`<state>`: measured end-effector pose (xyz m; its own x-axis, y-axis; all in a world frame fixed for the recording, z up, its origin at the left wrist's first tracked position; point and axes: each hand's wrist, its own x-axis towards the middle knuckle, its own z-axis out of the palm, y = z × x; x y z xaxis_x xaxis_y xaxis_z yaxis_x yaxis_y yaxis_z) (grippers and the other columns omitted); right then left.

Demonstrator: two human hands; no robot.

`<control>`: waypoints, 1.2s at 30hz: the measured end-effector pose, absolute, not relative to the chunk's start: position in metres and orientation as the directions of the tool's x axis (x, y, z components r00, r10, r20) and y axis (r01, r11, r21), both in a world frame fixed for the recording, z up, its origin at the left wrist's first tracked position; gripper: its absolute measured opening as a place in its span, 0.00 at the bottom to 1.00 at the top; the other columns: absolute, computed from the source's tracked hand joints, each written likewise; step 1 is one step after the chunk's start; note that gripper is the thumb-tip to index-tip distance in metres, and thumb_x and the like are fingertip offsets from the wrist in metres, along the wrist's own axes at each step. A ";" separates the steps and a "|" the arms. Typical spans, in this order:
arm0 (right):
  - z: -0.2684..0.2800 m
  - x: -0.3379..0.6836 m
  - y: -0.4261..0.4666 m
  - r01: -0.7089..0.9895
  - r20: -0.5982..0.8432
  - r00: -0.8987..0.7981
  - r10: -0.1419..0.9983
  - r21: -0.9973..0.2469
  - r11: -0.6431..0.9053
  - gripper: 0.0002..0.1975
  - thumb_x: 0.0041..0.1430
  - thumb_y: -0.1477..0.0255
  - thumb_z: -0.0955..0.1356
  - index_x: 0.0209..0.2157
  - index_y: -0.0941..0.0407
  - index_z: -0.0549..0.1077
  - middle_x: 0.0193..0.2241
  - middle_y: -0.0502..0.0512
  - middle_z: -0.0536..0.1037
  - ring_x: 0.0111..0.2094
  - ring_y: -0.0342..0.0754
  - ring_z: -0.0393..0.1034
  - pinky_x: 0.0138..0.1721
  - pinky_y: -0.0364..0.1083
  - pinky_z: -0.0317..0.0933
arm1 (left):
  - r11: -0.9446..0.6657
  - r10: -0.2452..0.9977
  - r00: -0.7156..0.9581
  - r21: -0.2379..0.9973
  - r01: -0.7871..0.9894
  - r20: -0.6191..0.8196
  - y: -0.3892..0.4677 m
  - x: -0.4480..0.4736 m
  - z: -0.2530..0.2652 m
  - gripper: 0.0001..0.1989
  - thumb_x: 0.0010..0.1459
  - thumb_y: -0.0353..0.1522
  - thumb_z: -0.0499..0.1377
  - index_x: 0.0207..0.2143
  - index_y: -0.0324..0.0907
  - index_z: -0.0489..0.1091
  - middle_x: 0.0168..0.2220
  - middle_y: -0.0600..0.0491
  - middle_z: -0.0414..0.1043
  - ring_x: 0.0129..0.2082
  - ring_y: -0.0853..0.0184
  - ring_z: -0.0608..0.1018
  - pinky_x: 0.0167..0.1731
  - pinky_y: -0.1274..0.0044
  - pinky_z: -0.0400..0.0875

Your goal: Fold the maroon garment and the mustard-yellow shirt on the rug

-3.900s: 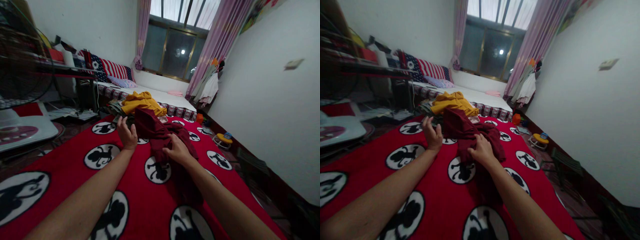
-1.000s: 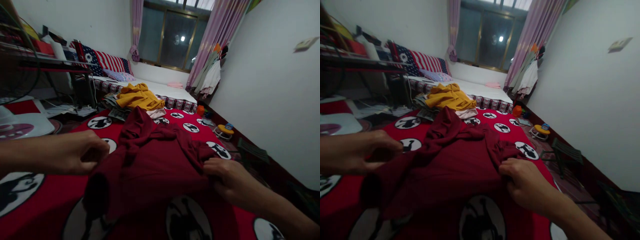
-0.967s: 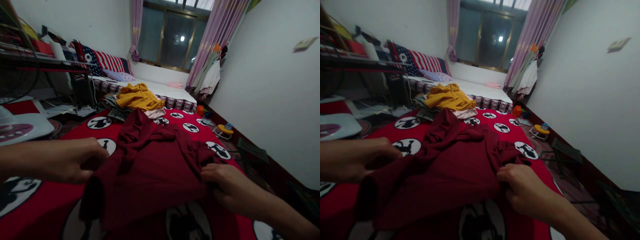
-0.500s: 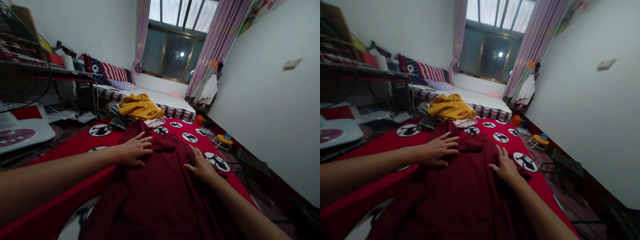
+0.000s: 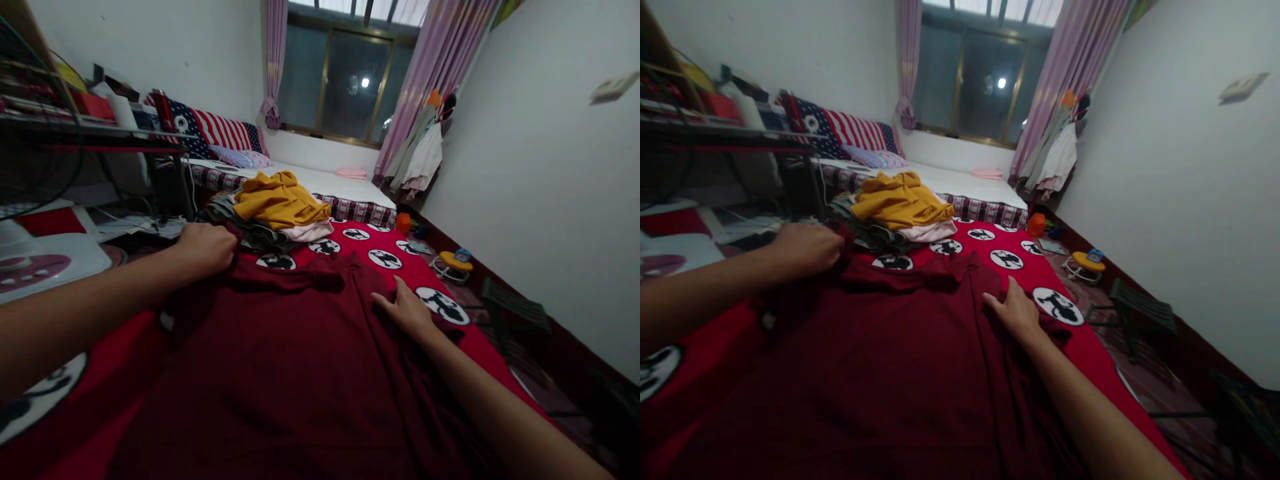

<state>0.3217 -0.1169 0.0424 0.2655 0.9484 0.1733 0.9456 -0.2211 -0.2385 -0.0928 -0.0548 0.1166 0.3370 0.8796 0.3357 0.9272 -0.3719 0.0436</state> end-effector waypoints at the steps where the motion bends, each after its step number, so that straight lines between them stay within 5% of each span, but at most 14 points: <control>1: 0.046 0.321 -0.111 0.948 0.185 0.261 0.947 -0.232 -0.216 0.43 0.57 0.50 0.64 0.65 0.63 0.53 0.57 0.73 0.67 0.56 0.64 0.66 0.50 0.55 0.62 | -0.360 0.875 0.356 -0.051 0.932 0.328 -0.059 -0.076 0.115 0.15 0.61 0.36 0.52 0.32 0.36 0.74 0.32 0.48 0.72 0.35 0.59 0.76 0.38 0.71 0.67; 4: 0.054 0.316 -0.091 0.958 0.237 0.212 0.948 -0.242 -0.154 0.40 0.56 0.61 0.69 0.65 0.61 0.54 0.61 0.71 0.63 0.60 0.61 0.62 0.54 0.53 0.59 | -0.474 0.863 0.466 -0.004 0.880 0.197 -0.067 -0.028 0.091 0.28 0.60 0.44 0.54 0.61 0.44 0.62 0.54 0.42 0.66 0.45 0.54 0.76 0.42 0.69 0.69; 7: 0.054 0.308 -0.070 0.934 0.218 0.196 0.956 -0.339 -0.114 0.42 0.54 0.66 0.71 0.66 0.60 0.51 0.62 0.68 0.62 0.61 0.59 0.60 0.56 0.52 0.58 | -0.505 0.862 0.482 0.175 0.845 0.161 -0.062 0.003 0.055 0.43 0.54 0.40 0.60 0.68 0.44 0.46 0.62 0.40 0.58 0.52 0.53 0.73 0.47 0.70 0.69; 9: 0.048 0.304 -0.059 0.893 0.160 0.241 0.957 -0.422 -0.155 0.47 0.52 0.64 0.72 0.66 0.64 0.49 0.61 0.70 0.63 0.61 0.60 0.60 0.56 0.51 0.59 | -0.492 0.867 0.441 0.263 0.830 0.233 -0.053 0.013 0.035 0.40 0.53 0.37 0.61 0.66 0.39 0.52 0.58 0.38 0.62 0.53 0.54 0.73 0.49 0.70 0.68; 12: 0.034 0.306 -0.053 0.835 0.136 0.318 0.938 -0.509 -0.209 0.46 0.49 0.62 0.74 0.63 0.66 0.55 0.58 0.72 0.67 0.58 0.61 0.63 0.52 0.52 0.62 | -0.490 0.870 0.398 0.436 0.755 0.290 -0.039 0.017 0.022 0.17 0.56 0.34 0.57 0.47 0.37 0.73 0.42 0.44 0.75 0.44 0.58 0.77 0.44 0.71 0.71; 14: 0.030 0.314 -0.054 0.804 0.148 0.305 0.941 -0.569 -0.171 0.31 0.50 0.64 0.72 0.55 0.63 0.68 0.50 0.67 0.75 0.51 0.59 0.70 0.47 0.50 0.65 | -0.444 0.895 0.357 0.596 0.669 0.266 -0.033 0.016 0.023 0.12 0.59 0.35 0.54 0.36 0.39 0.74 0.34 0.48 0.76 0.32 0.63 0.78 0.35 0.74 0.73; 16: 0.036 0.327 -0.055 0.769 0.147 0.273 0.951 -0.628 -0.124 0.16 0.53 0.67 0.69 0.43 0.60 0.75 0.37 0.60 0.80 0.40 0.54 0.75 0.39 0.47 0.67 | -0.409 0.912 0.274 0.701 0.584 0.304 -0.025 0.012 0.031 0.13 0.59 0.36 0.53 0.36 0.39 0.74 0.35 0.49 0.76 0.28 0.66 0.77 0.31 0.75 0.73; 19: 0.063 0.346 -0.049 0.704 0.215 0.317 0.924 -0.706 -0.077 0.11 0.53 0.70 0.68 0.37 0.60 0.76 0.26 0.54 0.78 0.25 0.46 0.71 0.28 0.43 0.64 | -0.456 0.867 0.120 0.674 0.581 0.484 -0.006 0.011 0.054 0.12 0.58 0.36 0.56 0.38 0.39 0.74 0.41 0.47 0.76 0.39 0.62 0.78 0.42 0.72 0.73; 22: 0.096 0.354 -0.032 0.661 0.310 0.383 0.870 -0.750 -0.023 0.15 0.55 0.74 0.65 0.43 0.64 0.74 0.32 0.58 0.79 0.26 0.43 0.71 0.31 0.42 0.65 | -0.492 0.791 0.041 0.594 0.636 0.611 0.021 0.022 0.079 0.12 0.59 0.34 0.54 0.41 0.40 0.73 0.45 0.46 0.75 0.48 0.60 0.75 0.52 0.69 0.68; 24: 0.109 0.353 -0.023 0.691 0.340 0.393 0.854 -0.722 -0.031 0.20 0.54 0.77 0.66 0.50 0.64 0.71 0.42 0.64 0.78 0.37 0.47 0.74 0.40 0.44 0.66 | -0.507 0.775 0.078 0.545 0.668 0.627 0.034 0.037 0.088 0.17 0.58 0.32 0.56 0.50 0.39 0.70 0.54 0.44 0.69 0.56 0.59 0.70 0.58 0.68 0.63; 28: 0.104 0.348 -0.030 0.860 0.311 0.303 0.901 -0.497 -0.118 0.33 0.51 0.73 0.71 0.59 0.63 0.63 0.59 0.68 0.66 0.58 0.58 0.62 0.57 0.51 0.58 | -0.501 0.852 0.340 0.436 0.747 0.398 0.024 0.062 0.081 0.37 0.52 0.35 0.63 0.63 0.38 0.57 0.70 0.41 0.35 0.68 0.50 0.50 0.65 0.66 0.51; 32: 0.075 0.354 -0.071 0.976 0.187 0.069 0.980 -0.217 -0.028 0.29 0.55 0.64 0.70 0.56 0.60 0.66 0.57 0.66 0.68 0.57 0.58 0.63 0.57 0.52 0.57 | -0.634 0.767 0.621 0.337 0.696 0.163 -0.026 0.061 0.055 0.37 0.58 0.47 0.58 0.66 0.44 0.53 0.71 0.44 0.26 0.69 0.47 0.45 0.65 0.61 0.47; 36: 0.051 0.362 -0.106 0.993 0.118 0.073 0.990 -0.104 -0.060 0.34 0.54 0.57 0.71 0.57 0.60 0.64 0.52 0.67 0.73 0.51 0.59 0.69 0.49 0.52 0.63 | -0.635 0.745 0.666 0.355 0.686 0.045 -0.058 0.039 0.033 0.40 0.60 0.52 0.53 0.68 0.48 0.47 0.71 0.45 0.27 0.69 0.49 0.43 0.65 0.61 0.48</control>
<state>0.3621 -0.1063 0.0509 0.0725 0.9903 0.1184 0.9927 -0.0602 -0.1044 0.0391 -0.0575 0.0333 0.6660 0.7446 0.0453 0.6859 -0.6351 0.3554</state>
